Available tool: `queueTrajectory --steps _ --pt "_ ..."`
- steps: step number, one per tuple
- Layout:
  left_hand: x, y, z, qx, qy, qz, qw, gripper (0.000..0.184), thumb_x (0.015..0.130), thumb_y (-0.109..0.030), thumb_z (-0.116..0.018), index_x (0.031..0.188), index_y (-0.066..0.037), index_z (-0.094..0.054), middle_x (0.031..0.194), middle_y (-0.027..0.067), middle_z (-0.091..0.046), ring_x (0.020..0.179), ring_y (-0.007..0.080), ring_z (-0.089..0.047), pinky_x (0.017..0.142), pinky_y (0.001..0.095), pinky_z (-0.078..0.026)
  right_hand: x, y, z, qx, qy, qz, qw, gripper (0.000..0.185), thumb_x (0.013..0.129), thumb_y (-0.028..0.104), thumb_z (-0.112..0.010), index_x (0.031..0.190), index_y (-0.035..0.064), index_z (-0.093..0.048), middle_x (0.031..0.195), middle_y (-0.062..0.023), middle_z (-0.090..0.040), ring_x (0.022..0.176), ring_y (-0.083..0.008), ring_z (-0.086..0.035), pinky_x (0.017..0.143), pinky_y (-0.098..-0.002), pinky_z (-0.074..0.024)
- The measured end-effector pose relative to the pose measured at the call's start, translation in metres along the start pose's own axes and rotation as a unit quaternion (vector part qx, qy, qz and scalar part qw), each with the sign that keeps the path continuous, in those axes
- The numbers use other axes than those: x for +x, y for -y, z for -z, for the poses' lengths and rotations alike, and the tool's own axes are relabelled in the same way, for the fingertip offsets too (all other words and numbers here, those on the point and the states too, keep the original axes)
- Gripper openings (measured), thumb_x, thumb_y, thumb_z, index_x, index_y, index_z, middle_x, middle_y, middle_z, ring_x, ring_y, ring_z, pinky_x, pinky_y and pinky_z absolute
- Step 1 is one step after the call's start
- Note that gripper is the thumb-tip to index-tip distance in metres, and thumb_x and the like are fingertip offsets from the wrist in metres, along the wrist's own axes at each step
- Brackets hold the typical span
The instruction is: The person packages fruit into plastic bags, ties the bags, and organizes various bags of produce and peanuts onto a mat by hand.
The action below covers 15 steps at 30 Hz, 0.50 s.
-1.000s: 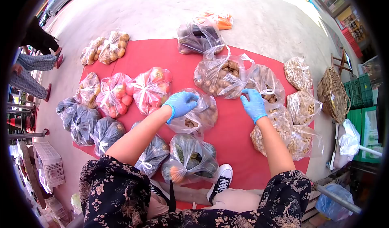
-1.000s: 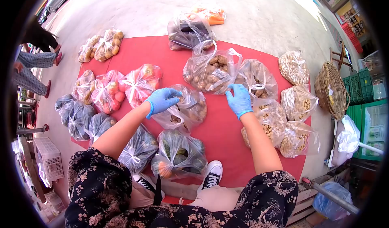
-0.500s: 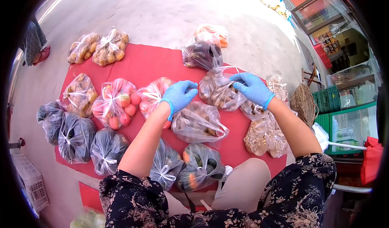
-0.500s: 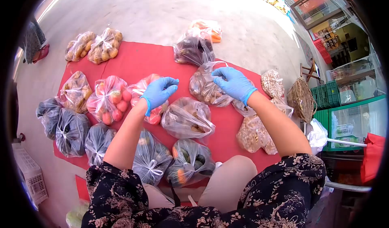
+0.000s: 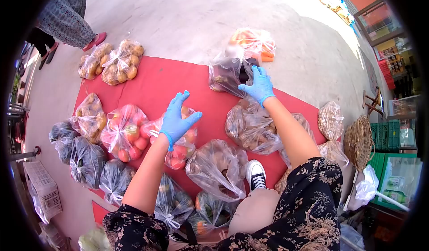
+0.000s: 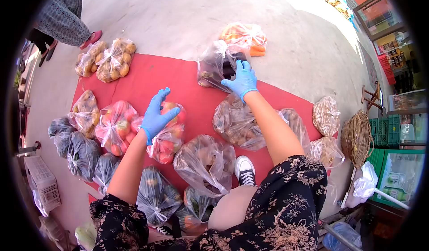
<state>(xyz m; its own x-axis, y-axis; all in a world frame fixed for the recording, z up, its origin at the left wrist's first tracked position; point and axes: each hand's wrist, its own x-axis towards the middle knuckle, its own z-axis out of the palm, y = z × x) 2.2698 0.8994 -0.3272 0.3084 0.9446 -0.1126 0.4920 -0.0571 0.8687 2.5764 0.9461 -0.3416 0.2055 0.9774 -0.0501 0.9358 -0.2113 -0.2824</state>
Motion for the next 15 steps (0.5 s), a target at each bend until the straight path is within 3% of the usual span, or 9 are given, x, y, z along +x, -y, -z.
queueTrajectory --steps 2,3,7,8,9,10,11,14,15 --pt "0.043 -0.017 -0.026 0.099 -0.028 -0.018 0.995 0.085 0.067 -0.042 -0.072 0.134 -0.005 -0.033 0.137 0.026 -0.028 0.129 0.0354 -0.026 0.102 0.0421 -0.028 0.033 -0.008 -0.016 -0.034 0.013 -0.045 0.998 0.106 0.056 0.052 -0.075 0.137 0.0069 -0.023 0.139 -0.018 -0.025 0.123 -0.0375 -0.031 0.098 -0.047 -0.0298" --pt "0.065 -0.03 -0.041 0.124 -0.043 -0.013 0.991 0.093 0.064 -0.045 -0.073 0.135 -0.005 -0.029 0.137 0.0282 -0.024 0.129 0.0381 -0.025 0.102 0.0431 -0.028 0.049 -0.018 -0.028 -0.046 -0.026 -0.044 0.998 0.102 0.056 0.051 -0.075 0.137 0.0129 -0.026 0.139 -0.0191 -0.025 0.122 -0.0367 -0.033 0.1 -0.0468 -0.0276" --pt "0.141 -0.074 -0.098 0.146 -0.076 0.101 0.981 0.115 0.053 -0.05 -0.076 0.141 -0.015 -0.011 0.143 0.0274 -0.004 0.129 0.0446 -0.016 0.1 0.0517 -0.026 0.088 -0.065 -0.058 -0.043 -0.044 0.017 0.998 0.045 0.067 0.041 -0.069 0.107 0.0215 -0.063 0.137 -0.0163 -0.031 0.121 -0.0365 -0.033 0.1 -0.046 -0.0268" --pt "0.152 -0.081 -0.108 0.144 -0.073 0.119 0.98 0.115 0.053 -0.049 -0.076 0.141 -0.018 -0.009 0.143 0.0263 -0.002 0.131 0.0436 -0.012 0.1 0.0514 -0.026 0.091 -0.079 -0.065 0.038 -0.068 0.045 0.996 0.032 0.073 0.036 -0.064 0.099 0.0169 -0.065 0.133 -0.0158 -0.037 0.118 -0.0331 -0.037 0.099 -0.0424 -0.0287" --pt "0.163 -0.083 -0.116 0.168 -0.081 0.125 0.975 0.114 0.053 -0.053 -0.075 0.141 -0.015 -0.014 0.142 0.0291 -0.002 0.127 0.0472 -0.02 0.101 0.0479 -0.028 0.089 -0.089 -0.071 0.12 -0.087 0.067 0.987 0.023 0.079 0.031 -0.06 0.091 0.0123 -0.068 0.128 -0.0152 -0.044 0.115 -0.0297 -0.041 0.098 -0.0389 -0.0306" --pt "0.169 -0.085 -0.125 0.196 -0.093 0.133 0.967 0.101 0.057 -0.05 -0.073 0.138 -0.014 -0.025 0.141 0.0279 -0.01 0.125 0.0436 -0.026 0.099 0.0453 -0.03 0.087 -0.096 -0.073 0.33 -0.046 0.048 0.942 0.022 0.083 0.026 -0.056 0.091 0.0089 -0.066 0.12 -0.0136 -0.049 0.11 -0.0254 -0.045 0.096 -0.0351 -0.0327" --pt "0.174 -0.083 -0.131 0.224 -0.102 0.138 0.959 0.088 0.061 -0.048 -0.072 0.134 -0.014 -0.036 0.139 0.0268 -0.019 0.123 0.04 -0.032 0.098 0.0428 -0.033 0.085 -0.096 -0.073 0.522 0.0 0.02 0.853 0.022 0.088 0.022 -0.051 0.091 0.0055 -0.065 0.112 -0.012 -0.055 0.104 -0.021 -0.049 0.094 -0.0314 -0.0348" --pt "0.197 -0.054 -0.132 0.17 0.016 0.097 0.98 0.05 0.074 -0.035 -0.066 0.115 -0.006 -0.054 0.122 0.0185 -0.049 0.11 0.0265 -0.049 0.092 0.0356 -0.039 0.072 -0.093 -0.043 0.635 0.02 -0.046 0.771 0.023 0.091 0.018 -0.046 0.087 0.0012 -0.062 0.1 -0.0076 -0.06 0.092 -0.0141 -0.054 0.088 -0.0274 -0.0382" --pt "0.196 -0.052 -0.132 0.029 0.009 0.094 0.995 0.041 0.078 -0.03 -0.063 0.11 -0.005 -0.056 0.113 0.0151 -0.054 0.105 0.0228 -0.052 0.09 0.0334 -0.04 0.07 -0.09 -0.032 0.636 0.024 -0.035 0.77 0.023 0.091 0.018 -0.046 0.087 0.0014 -0.062 0.097 -0.0068 -0.06 0.089 -0.0135 -0.054 0.086 -0.0269 -0.0391"
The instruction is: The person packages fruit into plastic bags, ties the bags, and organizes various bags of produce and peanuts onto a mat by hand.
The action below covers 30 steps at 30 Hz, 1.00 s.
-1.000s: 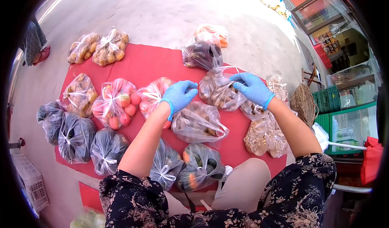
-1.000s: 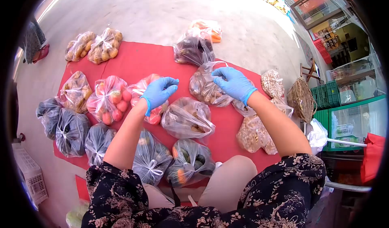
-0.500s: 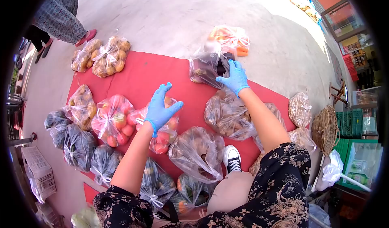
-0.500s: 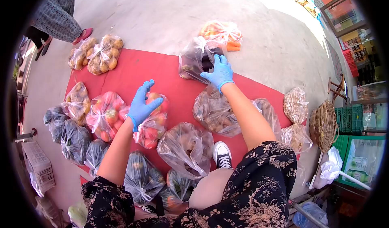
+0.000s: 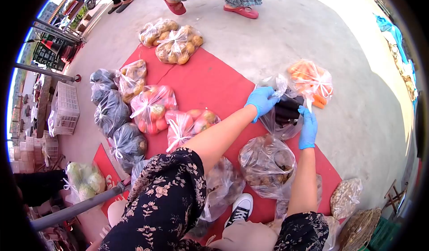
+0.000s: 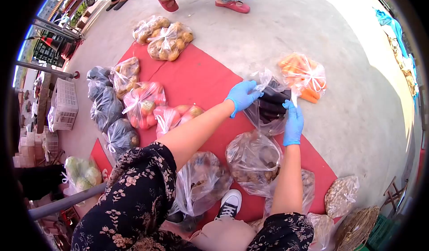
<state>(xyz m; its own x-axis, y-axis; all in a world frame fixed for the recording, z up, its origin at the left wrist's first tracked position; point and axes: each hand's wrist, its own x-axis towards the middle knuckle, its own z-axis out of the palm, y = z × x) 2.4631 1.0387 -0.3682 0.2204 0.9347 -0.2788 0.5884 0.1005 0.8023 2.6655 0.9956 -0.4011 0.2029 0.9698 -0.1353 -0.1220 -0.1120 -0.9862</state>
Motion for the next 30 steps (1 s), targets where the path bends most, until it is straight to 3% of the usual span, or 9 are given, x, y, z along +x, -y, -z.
queueTrajectory --steps 3,6,8,14,18,22,25,27,30 --pt "-0.016 -0.007 0.016 -0.372 0.008 -0.05 0.927 0.024 0.088 -0.017 -0.052 0.103 0.001 -0.058 0.088 0.0072 -0.064 0.087 0.0143 -0.059 0.084 0.0283 -0.044 0.001 0.029 -0.014 0.071 0.035 0.026 0.997 0.023 0.091 0.018 -0.046 0.086 0.0014 -0.061 0.084 -0.0044 -0.061 0.076 -0.0105 -0.054 0.076 -0.0239 -0.0422" --pt "-0.007 0.012 0.055 -0.516 -0.051 -0.026 0.855 0.024 0.086 -0.015 -0.054 0.101 0.003 -0.058 0.088 0.0089 -0.064 0.084 0.0166 -0.06 0.084 0.0297 -0.045 0.028 0.049 -0.037 -0.032 0.051 0.058 0.996 0.025 0.092 0.019 -0.045 0.087 0.0011 -0.062 0.077 -0.0032 -0.06 0.072 -0.0102 -0.053 0.071 -0.0235 -0.0427" --pt "-0.017 0.015 0.094 -0.423 -0.06 -0.01 0.904 0.023 0.086 -0.015 -0.054 0.099 0.003 -0.058 0.084 0.0087 -0.064 0.083 0.017 -0.061 0.084 0.0296 -0.045 0.042 0.073 -0.062 -0.073 0.082 0.079 0.991 0.027 0.092 0.021 -0.045 0.089 0.0009 -0.062 0.074 -0.0035 -0.059 0.07 -0.01 -0.053 0.07 -0.0242 -0.0426" --pt "-0.049 0.034 0.19 -0.448 -0.202 -0.045 0.87 0.021 0.084 -0.013 -0.053 0.093 0.004 -0.06 0.08 0.0094 -0.064 0.076 0.0161 -0.061 0.078 0.0278 -0.047 0.064 0.118 -0.161 0.01 0.145 0.017 0.989 0.024 0.089 0.024 -0.048 0.09 0.0069 -0.065 0.08 -0.0029 -0.063 0.074 -0.0088 -0.056 0.068 -0.0238 -0.0419" --pt "-0.079 0.058 0.226 -0.364 -0.25 -0.035 0.896 0.019 0.084 -0.013 -0.054 0.093 0.004 -0.06 0.082 0.0095 -0.065 0.078 0.0159 -0.06 0.079 0.0271 -0.046 0.06 0.106 -0.235 -0.002 0.208 0.017 0.978 0.024 0.089 0.023 -0.048 0.091 0.0071 -0.065 0.082 -0.0039 -0.064 0.075 -0.0109 -0.058 0.068 -0.0252 -0.0434" --pt "-0.103 0.108 0.225 -0.268 -0.258 0.04 0.927 0.021 0.081 -0.011 -0.06 0.097 0.002 -0.057 0.089 0.0082 -0.062 0.085 0.0145 -0.057 0.082 0.0258 -0.043 0.036 0.026 -0.309 -0.065 0.23 0.094 0.966 0.025 0.087 0.019 -0.044 0.085 0.0013 -0.062 0.076 -0.0155 -0.064 0.074 -0.0246 -0.061 0.07 -0.0348 -0.0468" --pt "-0.098 0.171 0.217 -0.2 -0.259 0.04 0.944 0.028 0.078 -0.012 -0.063 0.101 0.003 -0.053 0.1 0.009 -0.058 0.089 0.0148 -0.055 0.082 0.0274 -0.043 0.007 -0.018 -0.329 -0.28 0.274 0.286 0.875 0.02 0.075 0.02 -0.054 0.084 0.0026 -0.06 0.083 -0.0211 -0.06 0.082 -0.0369 -0.056 0.077 -0.0437 -0.0441" --pt "-0.095 0.171 0.205 0.045 -0.24 0.105 0.964 0.05 0.071 -0.026 -0.066 0.108 0.005 -0.051 0.103 0.0156 -0.059 0.092 0.0261 -0.058 0.084 0.0328 -0.044 -0.014 -0.02 -0.316 -0.368 0.329 0.286 0.821 0.027 0.07 0.02 -0.058 0.088 0.0003 -0.059 0.097 -0.0178 -0.058 0.096 -0.0328 -0.052 0.085 -0.0396 -0.0416" --pt "-0.09 0.105 0.163 0.404 -0.211 0.169 0.874 0.073 0.069 -0.035 -0.065 0.125 0.002 -0.037 0.127 0.02 -0.043 0.114 0.036 -0.043 0.095 0.0452 -0.036 -0.013 -0.033 -0.272 -0.373 0.243 0.352 0.824 0.043 0.07 0.022 -0.061 0.108 0.0037 -0.053 0.117 -0.0175 -0.047 0.109 -0.032 -0.042 0.094 -0.0414 -0.0353"
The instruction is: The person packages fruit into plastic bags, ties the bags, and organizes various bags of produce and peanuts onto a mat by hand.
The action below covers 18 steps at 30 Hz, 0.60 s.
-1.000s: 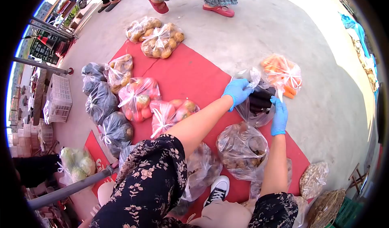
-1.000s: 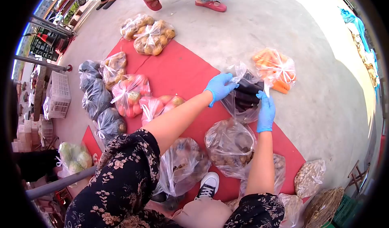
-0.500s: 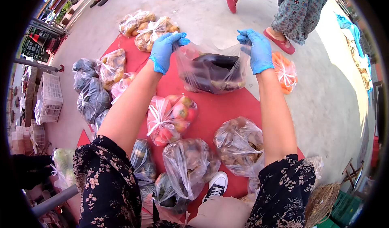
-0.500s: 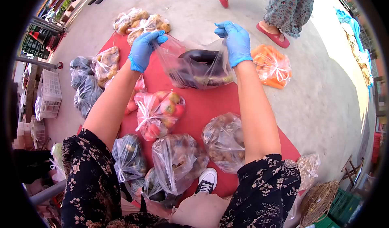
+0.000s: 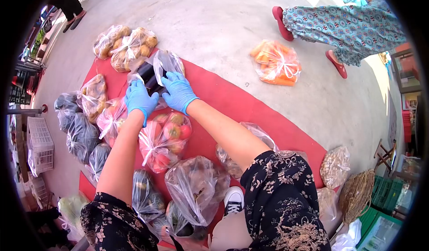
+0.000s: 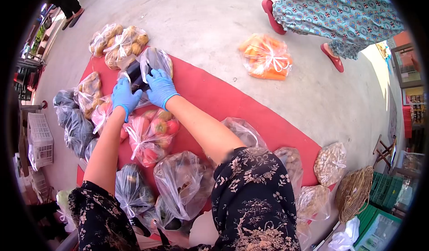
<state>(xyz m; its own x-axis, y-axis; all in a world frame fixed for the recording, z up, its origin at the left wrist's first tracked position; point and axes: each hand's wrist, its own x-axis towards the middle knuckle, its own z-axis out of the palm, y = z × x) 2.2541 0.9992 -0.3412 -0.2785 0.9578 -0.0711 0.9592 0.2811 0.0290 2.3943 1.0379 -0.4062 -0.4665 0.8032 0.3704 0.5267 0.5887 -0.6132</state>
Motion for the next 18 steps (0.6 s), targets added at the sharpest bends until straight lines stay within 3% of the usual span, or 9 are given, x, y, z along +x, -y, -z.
queueTrajectory --steps 2,5,6,7,10,13,15,17,18 --pt "-0.007 -0.036 -0.018 -0.016 -0.074 -0.064 0.995 0.076 0.069 -0.035 -0.065 0.128 0.001 -0.033 0.131 0.0221 -0.036 0.119 0.0371 -0.036 0.097 0.0457 -0.033 -0.019 -0.044 0.016 -0.009 -0.031 -0.065 0.997 0.043 0.07 0.022 -0.061 0.109 0.0065 -0.054 0.117 -0.0177 -0.046 0.109 -0.0344 -0.041 0.094 -0.0439 -0.0353" --pt "-0.016 -0.1 -0.032 -0.138 -0.017 -0.144 0.98 0.065 0.071 -0.033 -0.064 0.124 -0.003 -0.042 0.132 0.0232 -0.035 0.119 0.0379 -0.036 0.098 0.0443 -0.033 -0.052 -0.132 0.074 -0.097 -0.074 -0.173 0.977 0.04 0.072 0.02 -0.06 0.108 0.0066 -0.053 0.121 -0.0187 -0.042 0.105 -0.0378 -0.044 0.092 -0.0436 -0.038" --pt "-0.021 -0.12 -0.04 -0.159 -0.001 -0.156 0.975 0.061 0.072 -0.032 -0.064 0.122 -0.005 -0.045 0.132 0.0233 -0.035 0.12 0.038 -0.036 0.098 0.044 -0.033 -0.062 -0.157 0.099 -0.091 -0.099 -0.265 0.955 0.041 0.072 0.019 -0.06 0.11 0.0047 -0.051 0.122 -0.02 -0.039 0.103 -0.0381 -0.047 0.088 -0.0432 -0.0411" --pt "-0.026 -0.139 -0.043 -0.182 0.017 -0.169 0.969 0.058 0.072 -0.031 -0.064 0.121 -0.006 -0.047 0.133 0.0235 -0.035 0.12 0.038 -0.035 0.098 0.0443 -0.033 -0.076 -0.198 0.114 -0.13 -0.163 -0.279 0.937 0.045 0.072 0.018 -0.06 0.111 0.0021 -0.048 0.125 -0.0216 -0.037 0.106 -0.038 -0.047 0.087 -0.0432 -0.0427" --pt "-0.04 -0.186 -0.053 -0.246 0.082 -0.179 0.949 0.049 0.073 -0.029 -0.064 0.116 -0.009 -0.053 0.132 0.024 -0.036 0.122 0.0379 -0.034 0.098 0.0445 -0.032 -0.101 -0.254 0.177 -0.128 -0.197 -0.417 0.878 0.064 0.071 0.017 -0.063 0.124 -0.0025 -0.033 0.132 -0.0224 -0.03 0.111 -0.0381 -0.046 0.091 -0.0418 -0.0413" --pt "-0.051 -0.211 -0.062 -0.297 0.12 -0.191 0.928 0.043 0.074 -0.027 -0.064 0.113 -0.009 -0.056 0.131 0.024 -0.038 0.123 0.0372 -0.033 0.099 0.044 -0.032 -0.124 -0.344 0.168 -0.166 -0.23 -0.414 0.865 0.073 0.072 0.021 -0.066 0.128 -0.0047 -0.027 0.133 -0.0228 -0.032 0.11 -0.0342 -0.048 0.089 -0.0389 -0.0424" --pt "-0.056 -0.219 -0.064 -0.298 0.141 -0.188 0.925 0.04 0.074 -0.026 -0.064 0.11 -0.009 -0.057 0.131 0.0234 -0.04 0.124 0.0364 -0.033 0.099 0.0436 -0.032 -0.114 -0.367 0.168 0.131 -0.219 -0.454 0.854 0.079 0.071 0.023 -0.068 0.13 -0.0058 -0.024 0.126 -0.0238 -0.041 0.106 -0.0322 -0.051 0.087 -0.0367 -0.0429" --pt "-0.056 -0.22 -0.067 -0.299 0.156 -0.17 0.926 0.038 0.075 -0.026 -0.064 0.109 -0.009 -0.058 0.129 0.0227 -0.042 0.123 0.0357 -0.035 0.099 0.0426 -0.032 -0.099 -0.34 0.183 0.332 -0.226 -0.487 0.776 0.068 0.075 0.028 -0.066 0.125 -0.0076 -0.037 0.104 -0.021 -0.059 0.095 -0.027 -0.056 0.082 -0.0328 -0.0433" --pt "-0.058 -0.219 -0.068 -0.3 0.163 -0.16 0.926 0.038 0.075 -0.025 -0.064 0.108 -0.008 -0.059 0.128 0.0223 -0.043 0.123 0.0353 -0.036 0.099 0.0421 -0.032 -0.096 -0.337 0.187 0.3 -0.229 -0.507 0.775 0.059 0.076 0.029 -0.065 0.118 -0.007 -0.043 0.1 -0.0194 -0.06 0.092 -0.0256 -0.057 0.08 -0.0323 -0.0434"
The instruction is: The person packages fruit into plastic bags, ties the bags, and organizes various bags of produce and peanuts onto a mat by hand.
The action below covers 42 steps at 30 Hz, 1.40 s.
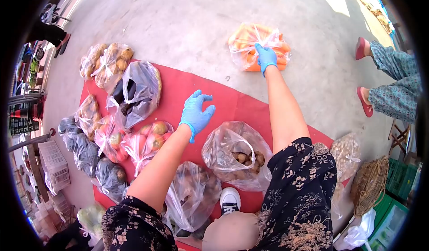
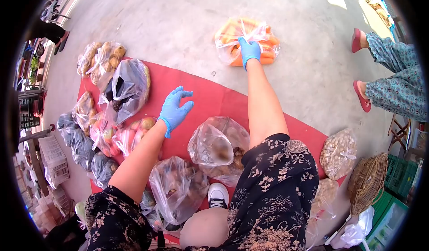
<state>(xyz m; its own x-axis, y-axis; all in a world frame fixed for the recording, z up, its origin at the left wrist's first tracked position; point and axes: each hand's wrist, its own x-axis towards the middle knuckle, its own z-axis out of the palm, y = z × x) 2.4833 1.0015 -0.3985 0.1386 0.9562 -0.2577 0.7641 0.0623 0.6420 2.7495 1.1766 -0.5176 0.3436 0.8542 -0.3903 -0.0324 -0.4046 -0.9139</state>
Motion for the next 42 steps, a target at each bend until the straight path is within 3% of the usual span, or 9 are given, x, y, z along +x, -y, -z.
queueTrajectory --steps 3,6,12,13,21,28,37,40,42 --pt "0.004 0.012 0.001 -0.054 0.001 0.016 0.998 0.035 0.076 -0.024 -0.063 0.107 -0.008 -0.059 0.125 0.021 -0.046 0.118 0.0329 -0.042 0.097 0.0394 -0.036 0.005 0.004 -0.002 -0.09 -0.087 0.055 0.991 0.038 0.082 0.033 -0.057 0.087 -0.0043 -0.063 0.088 -0.0145 -0.063 0.079 -0.0194 -0.057 0.076 -0.0316 -0.0436" --pt "0.008 0.009 0.003 -0.165 0.004 0.082 0.983 0.037 0.077 -0.023 -0.063 0.11 -0.006 -0.056 0.123 0.0191 -0.049 0.115 0.0279 -0.047 0.094 0.0356 -0.039 -0.01 0.023 0.001 0.014 -0.027 0.176 0.984 0.031 0.083 0.027 -0.057 0.086 -0.0031 -0.062 0.082 -0.0106 -0.063 0.074 -0.0168 -0.054 0.072 -0.0296 -0.0435" --pt "-0.013 0.017 -0.007 -0.347 -0.016 0.176 0.921 0.067 0.079 -0.023 -0.064 0.134 -0.005 -0.032 0.128 0.0217 -0.043 0.117 0.0257 -0.044 0.092 0.0336 -0.041 -0.098 0.075 -0.016 0.093 0.15 0.12 0.977 0.019 0.085 0.019 -0.057 0.081 0.002 -0.063 0.073 -0.0009 -0.058 0.067 -0.0084 -0.049 0.061 -0.0236 -0.0402" --pt "-0.022 0.02 -0.005 -0.384 0.019 0.19 0.903 0.081 0.079 -0.024 -0.065 0.141 -0.008 -0.015 0.133 0.0244 -0.035 0.119 0.0276 -0.042 0.092 0.0368 -0.041 -0.115 0.078 -0.023 0.129 0.18 0.081 0.972 0.018 0.084 0.019 -0.059 0.081 0.0021 -0.064 0.072 -0.0008 -0.058 0.065 -0.0076 -0.049 0.06 -0.0234 -0.04" --pt "-0.091 0.041 0.002 -0.525 0.027 0.274 0.806 0.086 0.081 -0.022 -0.061 0.142 -0.008 -0.002 0.131 0.0099 -0.039 0.118 0.0223 -0.042 0.094 0.0387 -0.038 -0.216 0.071 -0.099 0.051 0.315 0.074 0.945 0.018 0.084 0.018 -0.059 0.082 -0.0002 -0.063 0.073 -0.0014 -0.059 0.068 -0.0079 -0.051 0.062 -0.0238 -0.0421" --pt "-0.137 0.075 0.001 -0.435 0.141 0.298 0.838 0.044 0.084 -0.025 -0.057 0.123 -0.006 -0.048 0.121 0.0064 -0.052 0.109 0.0172 -0.049 0.089 0.0327 -0.04 -0.266 0.033 -0.131 -0.138 0.445 0.148 0.873 0.027 0.085 0.024 -0.057 0.075 -0.0002 -0.063 0.07 -0.0071 -0.061 0.066 -0.0115 -0.054 0.064 -0.0268 -0.0436" --pt "-0.198 0.129 0.092 -0.467 0.078 0.214 0.854 0.032 0.088 -0.026 -0.051 0.114 -0.008 -0.056 0.109 0.0022 -0.059 0.092 0.0115 -0.055 0.082 0.0251 -0.042 -0.279 0.03 -0.118 -0.487 0.434 0.2 0.731 0.035 0.083 0.036 -0.053 0.088 0.0026 -0.062 0.086 -0.0144 -0.064 0.08 -0.0272 -0.06 0.072 -0.0361 -0.0461" --pt "-0.218 0.152 0.126 -0.476 0.027 0.213 0.852 0.032 0.089 -0.023 -0.049 0.116 -0.007 -0.055 0.111 0.0024 -0.059 0.091 0.01 -0.056 0.081 0.0225 -0.042 -0.29 0.044 -0.091 -0.479 0.396 0.26 0.739 0.04 0.084 0.039 -0.052 0.099 0.0039 -0.063 0.095 -0.0162 -0.063 0.088 -0.029 -0.06 0.078 -0.0363 -0.046" --pt "-0.235 0.149 0.142 -0.549 0.009 0.185 0.815 0.032 0.09 -0.022 -0.047 0.116 -0.006 -0.054 0.112 0.0036 -0.059 0.092 0.0093 -0.057 0.08 0.0227 -0.044 -0.305 0.073 -0.067 -0.459 0.353 0.269 0.77 0.035 0.085 0.031 -0.054 0.108 0.0046 -0.059 0.094 -0.0111 -0.063 0.086 -0.0207 -0.057 0.078 -0.031 -0.0456"
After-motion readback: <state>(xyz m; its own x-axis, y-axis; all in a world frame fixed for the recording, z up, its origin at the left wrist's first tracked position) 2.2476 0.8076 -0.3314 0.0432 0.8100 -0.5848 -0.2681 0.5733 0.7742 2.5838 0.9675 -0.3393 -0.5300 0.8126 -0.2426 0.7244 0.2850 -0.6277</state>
